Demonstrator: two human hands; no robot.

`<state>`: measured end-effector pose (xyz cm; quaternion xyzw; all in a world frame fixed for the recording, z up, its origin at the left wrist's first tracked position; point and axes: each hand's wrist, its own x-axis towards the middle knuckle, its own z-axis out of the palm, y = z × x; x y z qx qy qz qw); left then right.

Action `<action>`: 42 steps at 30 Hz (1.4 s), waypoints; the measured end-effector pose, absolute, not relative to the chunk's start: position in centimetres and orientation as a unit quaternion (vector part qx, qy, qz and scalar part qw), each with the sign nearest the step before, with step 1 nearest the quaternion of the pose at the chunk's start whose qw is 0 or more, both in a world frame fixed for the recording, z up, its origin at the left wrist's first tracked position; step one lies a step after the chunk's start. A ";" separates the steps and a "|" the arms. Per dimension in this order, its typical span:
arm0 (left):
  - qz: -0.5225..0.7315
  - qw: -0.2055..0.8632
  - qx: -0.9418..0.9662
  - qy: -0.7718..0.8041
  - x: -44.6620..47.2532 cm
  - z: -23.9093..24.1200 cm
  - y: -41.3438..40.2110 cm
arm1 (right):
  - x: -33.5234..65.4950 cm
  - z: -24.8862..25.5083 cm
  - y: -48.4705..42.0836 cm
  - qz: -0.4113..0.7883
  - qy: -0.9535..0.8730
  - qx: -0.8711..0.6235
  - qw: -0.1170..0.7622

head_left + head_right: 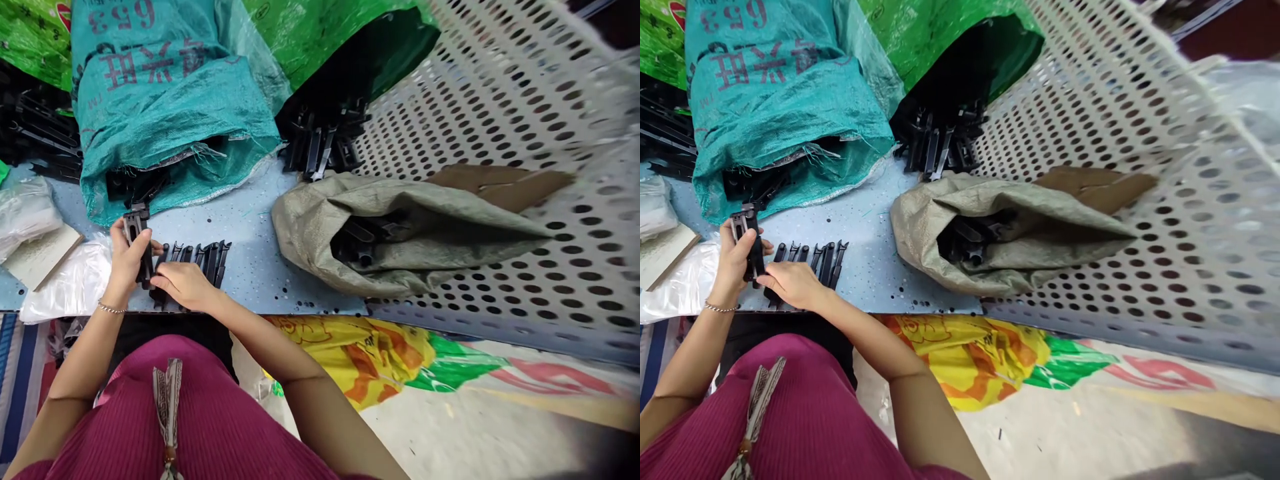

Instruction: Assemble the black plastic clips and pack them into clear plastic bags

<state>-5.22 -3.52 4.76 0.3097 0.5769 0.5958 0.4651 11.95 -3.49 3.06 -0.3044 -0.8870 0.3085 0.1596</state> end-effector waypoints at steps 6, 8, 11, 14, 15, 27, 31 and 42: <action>0.433 0.326 0.425 0.725 -7.2 -0.8 -5.0 | 7.7 3.0 7.7 0.176 -0.891 -0.385 0.166; 0.418 0.320 0.448 0.723 -5.6 -2.5 -6.3 | 5.7 2.4 11.8 0.121 -0.903 -0.385 0.145; 0.429 0.284 0.485 0.707 -3.5 -4.0 -7.7 | 3.9 1.8 15.7 0.078 -0.924 -0.360 0.099; 0.449 0.296 0.486 0.689 -3.7 -3.7 -7.9 | 4.6 2.5 16.1 0.096 -0.935 -0.328 0.100; 0.464 0.303 0.477 0.682 -4.1 -3.2 -7.7 | 5.3 2.9 15.5 0.123 -0.928 -0.331 0.119; 0.549 0.535 0.383 0.515 -2.7 5.7 -5.5 | 14.2 6.4 -0.5 0.395 -0.812 -0.387 0.186; 0.503 0.563 0.384 0.531 -2.4 6.1 -6.5 | 13.8 6.5 1.2 0.191 -0.866 -0.396 0.238; 0.538 0.499 0.276 0.620 -3.8 5.3 -6.5 | 12.1 4.0 -4.4 0.226 -0.927 -0.240 0.180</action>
